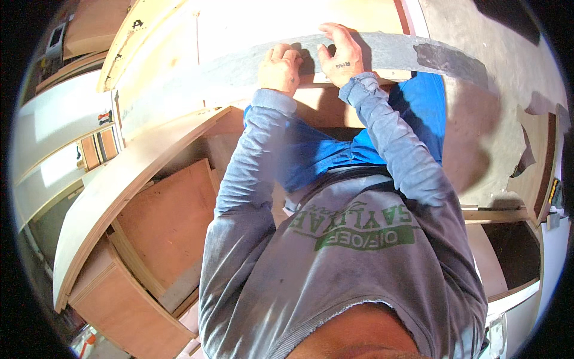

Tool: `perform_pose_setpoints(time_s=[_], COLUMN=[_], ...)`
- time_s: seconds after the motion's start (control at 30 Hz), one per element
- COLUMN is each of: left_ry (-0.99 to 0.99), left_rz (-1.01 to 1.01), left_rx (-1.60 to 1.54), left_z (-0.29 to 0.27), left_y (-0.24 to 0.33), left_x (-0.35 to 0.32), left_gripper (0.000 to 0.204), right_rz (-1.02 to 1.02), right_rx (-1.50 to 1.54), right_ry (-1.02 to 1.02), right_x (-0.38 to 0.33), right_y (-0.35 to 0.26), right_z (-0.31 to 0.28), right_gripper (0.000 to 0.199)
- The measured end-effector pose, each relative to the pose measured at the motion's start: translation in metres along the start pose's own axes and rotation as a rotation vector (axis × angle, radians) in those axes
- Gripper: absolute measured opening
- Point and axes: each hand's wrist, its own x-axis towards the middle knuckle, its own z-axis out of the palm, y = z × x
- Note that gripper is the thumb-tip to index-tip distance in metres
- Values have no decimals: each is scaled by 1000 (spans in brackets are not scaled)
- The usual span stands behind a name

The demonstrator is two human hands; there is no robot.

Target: The person uses a cordless drill to fasten a long wooden strip to a larger wooden panel. After drilling several holes, the person applies a dark liquid from a bottle along the strip's surface.

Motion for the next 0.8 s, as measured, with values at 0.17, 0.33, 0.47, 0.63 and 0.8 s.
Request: perform_pose_setpoints(time_s=[0.17,0.33,0.47,0.63,0.8], left_ry=[17,116,61,40,-4], left_rz=[11,71,-66,-82,30], left_rx=[53,60,-181,-20,107], left_z=[6,6,7,3,4], left_y=[3,11,-4,1,19], left_x=[-3,-12,-19,-30,-40], left_gripper=[11,8,17,41,49], right_rz=[-55,-33,-62,-90,-87], right_rx=[-25,-25,-61,-100,-80], right_ry=[-5,-6,20,33,25], right_x=[-1,-2,-1,0,-1], right_y=[-2,-1,1,1,3], right_z=[0,1,1,1,1], right_gripper=[39,40,40,41,41])
